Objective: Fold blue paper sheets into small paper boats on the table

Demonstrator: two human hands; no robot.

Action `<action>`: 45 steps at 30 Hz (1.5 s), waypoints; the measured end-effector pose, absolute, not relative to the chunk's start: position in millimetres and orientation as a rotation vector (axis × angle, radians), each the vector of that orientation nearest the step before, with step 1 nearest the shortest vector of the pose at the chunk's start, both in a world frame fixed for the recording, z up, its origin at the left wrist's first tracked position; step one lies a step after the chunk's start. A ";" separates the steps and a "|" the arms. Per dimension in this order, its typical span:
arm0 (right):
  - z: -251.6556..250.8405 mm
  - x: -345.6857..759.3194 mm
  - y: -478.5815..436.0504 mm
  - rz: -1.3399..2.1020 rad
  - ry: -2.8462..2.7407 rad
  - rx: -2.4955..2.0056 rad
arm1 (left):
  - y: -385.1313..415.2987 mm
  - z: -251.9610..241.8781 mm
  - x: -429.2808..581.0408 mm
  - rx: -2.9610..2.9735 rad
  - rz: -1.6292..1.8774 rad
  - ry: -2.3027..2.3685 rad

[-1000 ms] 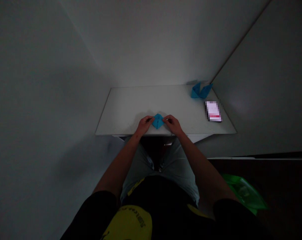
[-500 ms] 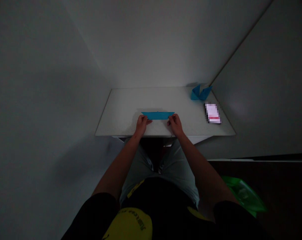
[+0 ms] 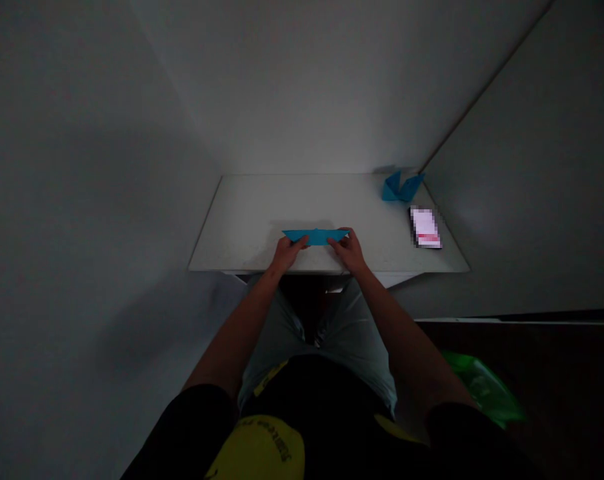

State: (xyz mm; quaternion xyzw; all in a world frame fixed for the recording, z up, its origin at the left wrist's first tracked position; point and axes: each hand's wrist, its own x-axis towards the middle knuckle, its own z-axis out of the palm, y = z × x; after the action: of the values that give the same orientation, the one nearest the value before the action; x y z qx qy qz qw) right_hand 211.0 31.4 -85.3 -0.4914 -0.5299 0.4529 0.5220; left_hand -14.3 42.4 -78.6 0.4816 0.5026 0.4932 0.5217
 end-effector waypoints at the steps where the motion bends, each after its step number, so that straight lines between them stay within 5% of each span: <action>1: -85.8 211.9 32.0 1.063 -1.288 -1.195 | 43.8 -78.9 -15.0 1.112 1.216 1.208; 8: -83.8 215.8 30.9 1.053 -1.324 -1.225 | 52.7 -74.9 -35.1 1.044 1.461 1.257; 45: -47.3 261.2 -17.8 0.585 -2.383 -1.091 | 39.5 -57.5 -40.3 1.147 1.364 1.406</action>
State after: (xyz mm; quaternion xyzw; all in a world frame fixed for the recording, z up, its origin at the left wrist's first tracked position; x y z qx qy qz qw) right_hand 261.2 -17.8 -47.3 -0.3959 -0.8643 0.2121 0.2263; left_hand -40.3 39.5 -57.5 0.4579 0.5616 0.5448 0.4221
